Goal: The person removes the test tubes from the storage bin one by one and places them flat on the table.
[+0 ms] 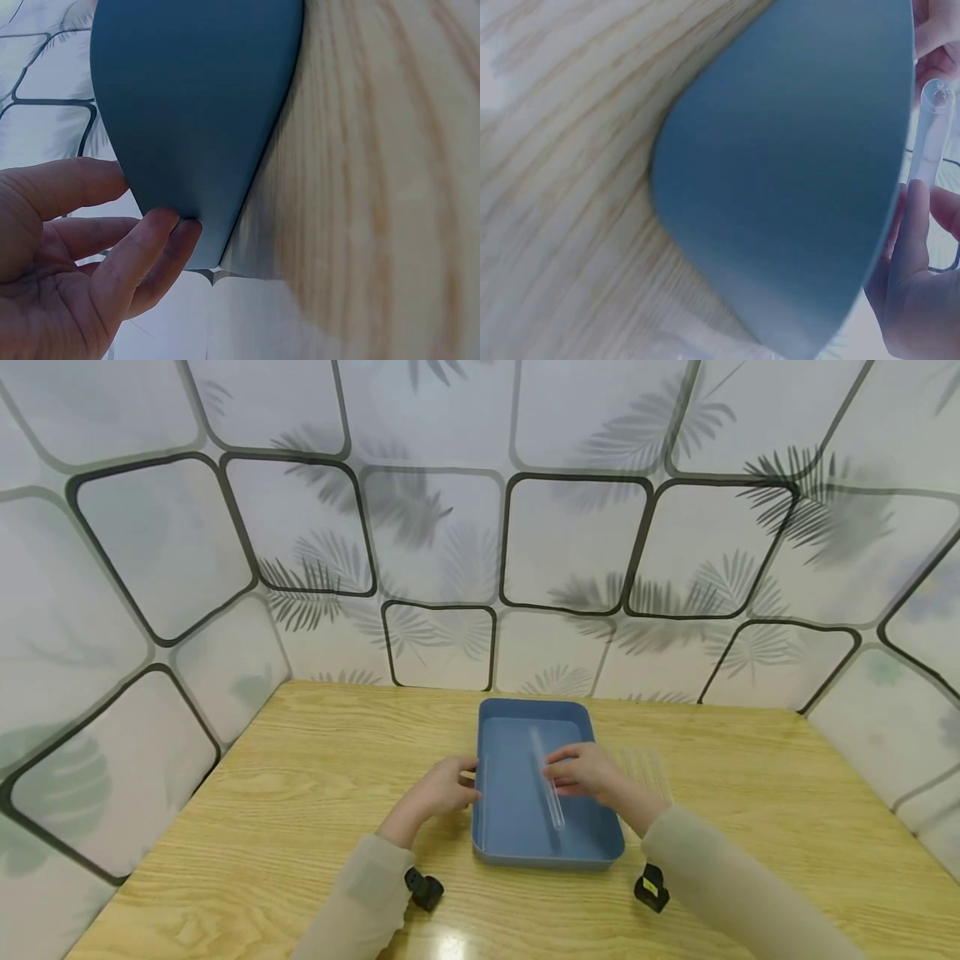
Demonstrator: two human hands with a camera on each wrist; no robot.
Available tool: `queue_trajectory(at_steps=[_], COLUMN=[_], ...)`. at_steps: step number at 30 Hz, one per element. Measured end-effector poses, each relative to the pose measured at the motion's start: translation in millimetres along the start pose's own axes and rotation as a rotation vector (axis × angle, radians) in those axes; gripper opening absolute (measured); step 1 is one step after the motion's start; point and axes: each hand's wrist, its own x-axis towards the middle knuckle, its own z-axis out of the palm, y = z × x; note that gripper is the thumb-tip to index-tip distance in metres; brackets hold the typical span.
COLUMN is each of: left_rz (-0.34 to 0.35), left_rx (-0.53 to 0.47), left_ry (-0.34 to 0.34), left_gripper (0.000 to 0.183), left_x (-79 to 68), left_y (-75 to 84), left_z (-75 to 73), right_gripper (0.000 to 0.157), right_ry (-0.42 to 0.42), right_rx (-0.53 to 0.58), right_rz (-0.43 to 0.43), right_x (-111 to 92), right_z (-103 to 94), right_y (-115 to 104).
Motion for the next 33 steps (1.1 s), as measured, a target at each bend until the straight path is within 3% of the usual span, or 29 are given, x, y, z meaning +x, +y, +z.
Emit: queue_trajectory(at_steps=[15,33], left_rz=[0.003,0.017], left_rx=[-0.006,-0.012], left_ry=[-0.010,-0.004], left_gripper=[0.056,0.055], left_x=[0.2,-1.2], left_y=[-0.6,-0.3], left_z=[-0.8,-1.4], right_gripper=[0.041,0.042], right_ry=[-0.015,0.003], right_rx=[-0.026,0.006], right_rz=[-0.009,0.007], right_x=[-12,-20], right_z=[-30.9,-49.5], right_y=[5,11])
